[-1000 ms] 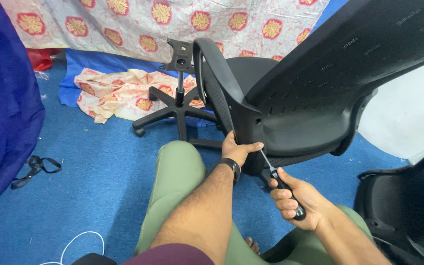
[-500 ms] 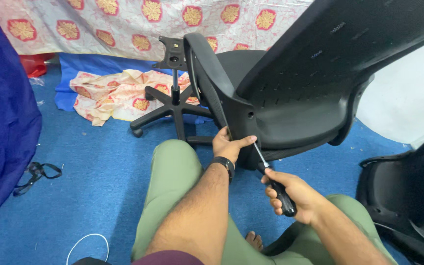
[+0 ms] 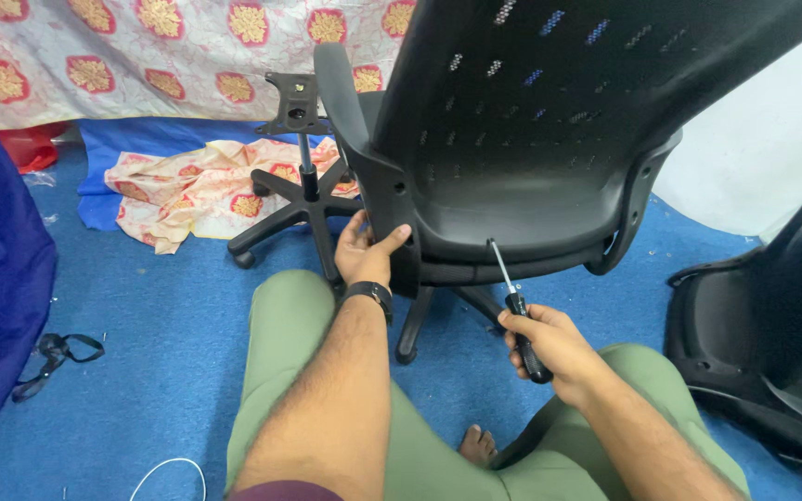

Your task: The person uses a screwdriver to tighten screws on the underside of a black office chair, securing the armrests to the seat. The chair is positioned upside down on a blue floor while the person works.

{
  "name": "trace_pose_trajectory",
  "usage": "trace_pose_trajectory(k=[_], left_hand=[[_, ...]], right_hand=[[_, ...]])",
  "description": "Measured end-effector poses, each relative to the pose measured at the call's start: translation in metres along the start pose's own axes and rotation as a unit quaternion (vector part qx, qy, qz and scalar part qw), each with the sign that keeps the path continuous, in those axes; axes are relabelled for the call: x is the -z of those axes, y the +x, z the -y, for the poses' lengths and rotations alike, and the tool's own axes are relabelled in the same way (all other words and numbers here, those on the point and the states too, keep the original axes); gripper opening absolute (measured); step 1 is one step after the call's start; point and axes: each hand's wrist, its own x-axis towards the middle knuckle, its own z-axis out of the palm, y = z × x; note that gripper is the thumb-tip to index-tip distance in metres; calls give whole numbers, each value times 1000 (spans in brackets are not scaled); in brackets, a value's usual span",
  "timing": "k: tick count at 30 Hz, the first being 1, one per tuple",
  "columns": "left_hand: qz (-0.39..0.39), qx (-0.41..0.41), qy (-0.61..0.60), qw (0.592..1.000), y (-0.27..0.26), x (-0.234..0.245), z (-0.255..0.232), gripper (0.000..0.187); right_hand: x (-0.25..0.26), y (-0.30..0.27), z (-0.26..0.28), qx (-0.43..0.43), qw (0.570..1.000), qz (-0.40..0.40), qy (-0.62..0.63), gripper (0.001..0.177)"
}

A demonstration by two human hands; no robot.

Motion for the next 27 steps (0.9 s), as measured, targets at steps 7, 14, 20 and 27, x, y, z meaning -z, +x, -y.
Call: trace_pose_trajectory(k=[7,14,20,27], left_hand=[[-235,-136,318,908,15,-11,-9,29],[37,55,208,976,-42,-63,45,26],[139,145,287,937,-71,-87,92,38],[97,381,114,912,-87,-99,88,55]], right_hand=[[14,9,-7,-20,994,-24,109,15],[19,1,-9,-1,978,-98,183,6],[28,-10,-12,-60,965,-124,222,7],[29,-13,-25,-39,980,-123,152,24]])
